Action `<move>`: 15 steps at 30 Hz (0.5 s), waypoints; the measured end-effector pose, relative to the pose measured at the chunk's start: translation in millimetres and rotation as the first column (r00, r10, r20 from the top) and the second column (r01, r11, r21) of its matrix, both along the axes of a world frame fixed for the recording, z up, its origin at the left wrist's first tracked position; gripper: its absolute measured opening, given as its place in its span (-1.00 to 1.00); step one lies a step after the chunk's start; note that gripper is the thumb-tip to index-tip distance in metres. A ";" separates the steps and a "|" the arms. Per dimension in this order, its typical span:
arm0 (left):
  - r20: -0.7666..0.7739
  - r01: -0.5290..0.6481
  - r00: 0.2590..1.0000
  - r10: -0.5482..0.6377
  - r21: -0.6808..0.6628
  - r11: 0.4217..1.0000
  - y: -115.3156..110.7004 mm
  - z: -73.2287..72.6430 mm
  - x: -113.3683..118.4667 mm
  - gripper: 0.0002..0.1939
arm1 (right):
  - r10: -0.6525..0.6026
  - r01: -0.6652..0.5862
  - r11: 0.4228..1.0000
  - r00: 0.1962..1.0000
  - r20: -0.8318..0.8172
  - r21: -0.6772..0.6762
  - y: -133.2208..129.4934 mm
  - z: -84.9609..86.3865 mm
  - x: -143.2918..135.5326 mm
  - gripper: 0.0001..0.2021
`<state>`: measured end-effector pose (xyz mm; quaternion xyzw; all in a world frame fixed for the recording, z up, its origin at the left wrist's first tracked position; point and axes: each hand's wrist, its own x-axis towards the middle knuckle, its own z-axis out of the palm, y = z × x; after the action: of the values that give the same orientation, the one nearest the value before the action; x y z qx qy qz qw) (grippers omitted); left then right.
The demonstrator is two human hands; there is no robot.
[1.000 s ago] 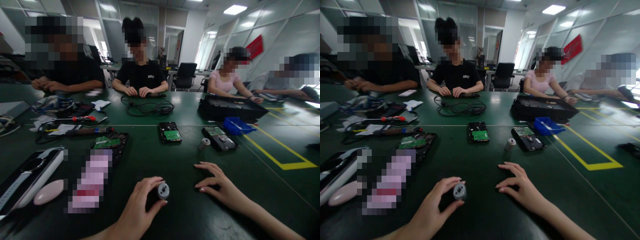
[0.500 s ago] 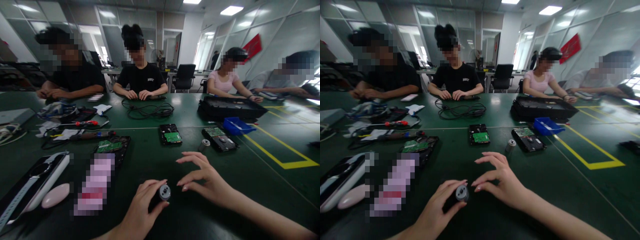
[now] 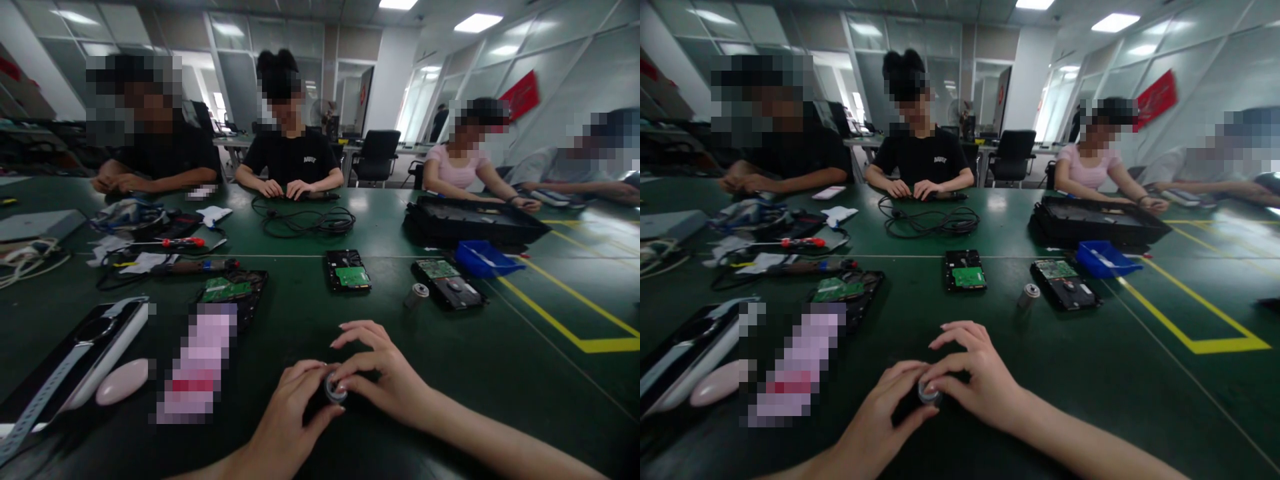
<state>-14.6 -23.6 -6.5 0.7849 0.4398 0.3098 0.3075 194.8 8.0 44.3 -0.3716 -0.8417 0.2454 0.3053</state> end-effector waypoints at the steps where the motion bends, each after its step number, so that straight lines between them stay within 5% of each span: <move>1: -0.003 0.004 1.000 -0.004 0.001 1.000 0.2 0.0 -0.1 -0.60 | -0.001 0.001 1.000 1.000 -0.009 -0.007 0.1 -0.1 -0.9 -0.89; 15: 0.000 0.019 1.000 -0.019 -0.009 1.000 1.3 1.7 0.3 -0.59 | -0.060 0.050 0.995 0.990 -0.125 -0.084 -3.1 0.2 -9.3 -0.85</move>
<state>-14.3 -22.2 -4.8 0.7878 0.4336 0.3047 0.3137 185.5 4.9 44.4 -0.3904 -0.7992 0.2940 0.3499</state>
